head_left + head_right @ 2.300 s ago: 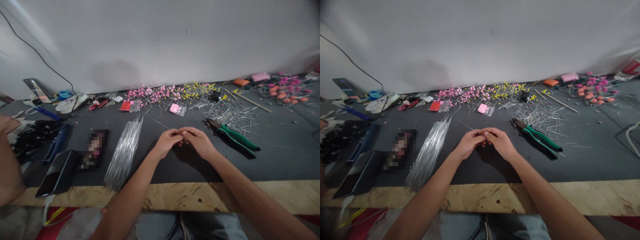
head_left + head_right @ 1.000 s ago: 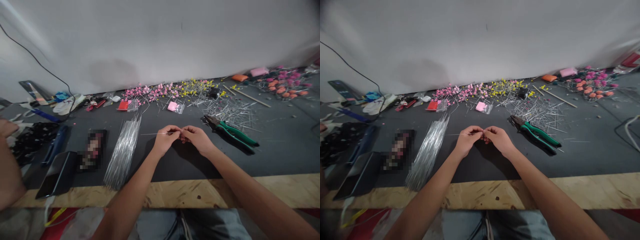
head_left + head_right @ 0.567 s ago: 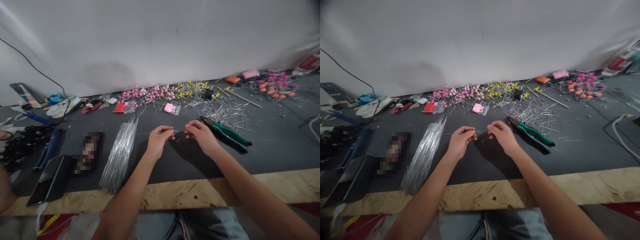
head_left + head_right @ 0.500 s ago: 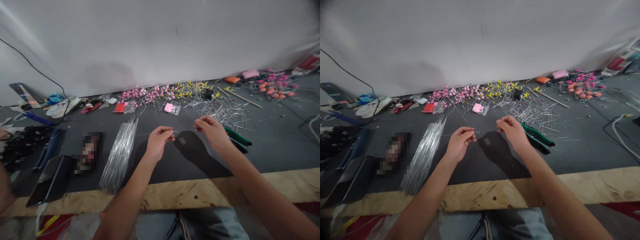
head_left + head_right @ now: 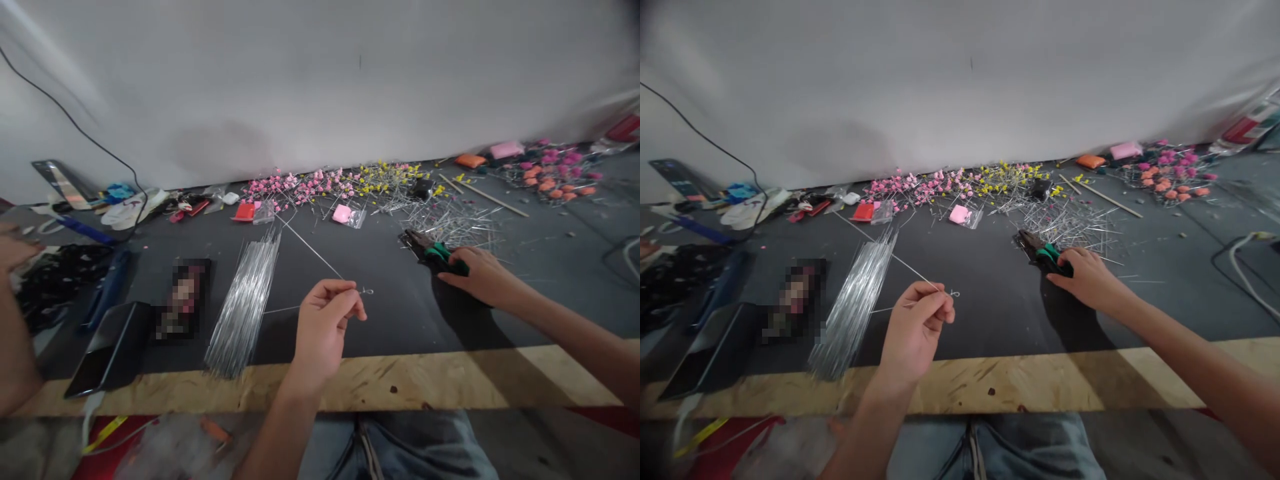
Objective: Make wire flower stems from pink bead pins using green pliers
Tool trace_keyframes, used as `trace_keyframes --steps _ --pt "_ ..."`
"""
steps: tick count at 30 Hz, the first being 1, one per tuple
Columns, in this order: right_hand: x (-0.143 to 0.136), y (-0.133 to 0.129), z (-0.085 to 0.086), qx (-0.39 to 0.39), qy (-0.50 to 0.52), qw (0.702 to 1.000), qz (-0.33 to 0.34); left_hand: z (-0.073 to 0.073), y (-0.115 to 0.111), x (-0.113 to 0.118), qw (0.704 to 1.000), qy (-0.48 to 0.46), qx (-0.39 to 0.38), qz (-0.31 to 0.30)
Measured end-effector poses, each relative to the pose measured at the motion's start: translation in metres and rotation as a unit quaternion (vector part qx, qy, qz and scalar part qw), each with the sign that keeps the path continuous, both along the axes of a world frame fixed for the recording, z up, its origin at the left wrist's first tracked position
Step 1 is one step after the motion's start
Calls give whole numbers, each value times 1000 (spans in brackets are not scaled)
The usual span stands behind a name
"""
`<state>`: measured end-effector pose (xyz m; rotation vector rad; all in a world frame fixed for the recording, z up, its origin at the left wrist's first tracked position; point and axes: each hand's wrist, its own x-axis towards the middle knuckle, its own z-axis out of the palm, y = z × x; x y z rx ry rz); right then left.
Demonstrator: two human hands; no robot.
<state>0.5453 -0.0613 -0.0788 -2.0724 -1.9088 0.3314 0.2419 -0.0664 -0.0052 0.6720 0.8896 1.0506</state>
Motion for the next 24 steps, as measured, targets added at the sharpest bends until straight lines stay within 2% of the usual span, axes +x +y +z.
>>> trace_keyframes --steps 3,5,6,7,8,10,12,14,16,18,20,24 --pt "-13 0 25 -47 48 998 -12 -2 -6 -2 1000 -4 3 8" --pt "-27 -8 40 -80 145 982 -94 -4 -8 -3 1000 3 5 19" --pt "-35 -14 46 -107 220 959 -142 -4 -10 -3 1000 8 6 26" --pt "-44 -22 52 -126 305 923 -197 -4 -11 -3 999 13 6 30" --pt "-54 -30 57 -141 394 880 -225 -4 -12 -3 999 16 7 35" --pt "-73 -48 66 -149 505 819 -230 -3 -13 -1 999 13 9 45" --pt "-90 -65 72 -186 546 788 -217 -2 -14 1 999 4 11 53" --pt "-104 -76 77 -226 540 784 -206 -1 -16 3 999 2 6 53" --pt "-115 -82 80 -201 510 814 -193 -1 -19 6 999 2 -6 42" --pt "-125 -81 82 -172 508 825 -179 -1 -22 8 999 -6 -17 30" --pt "-135 -78 85 -158 534 810 -184 -4 -25 10 999 -19 -27 18" --pt "-154 -70 87 -165 615 750 -180 -10 -29 12 998 -38 -52 -14"
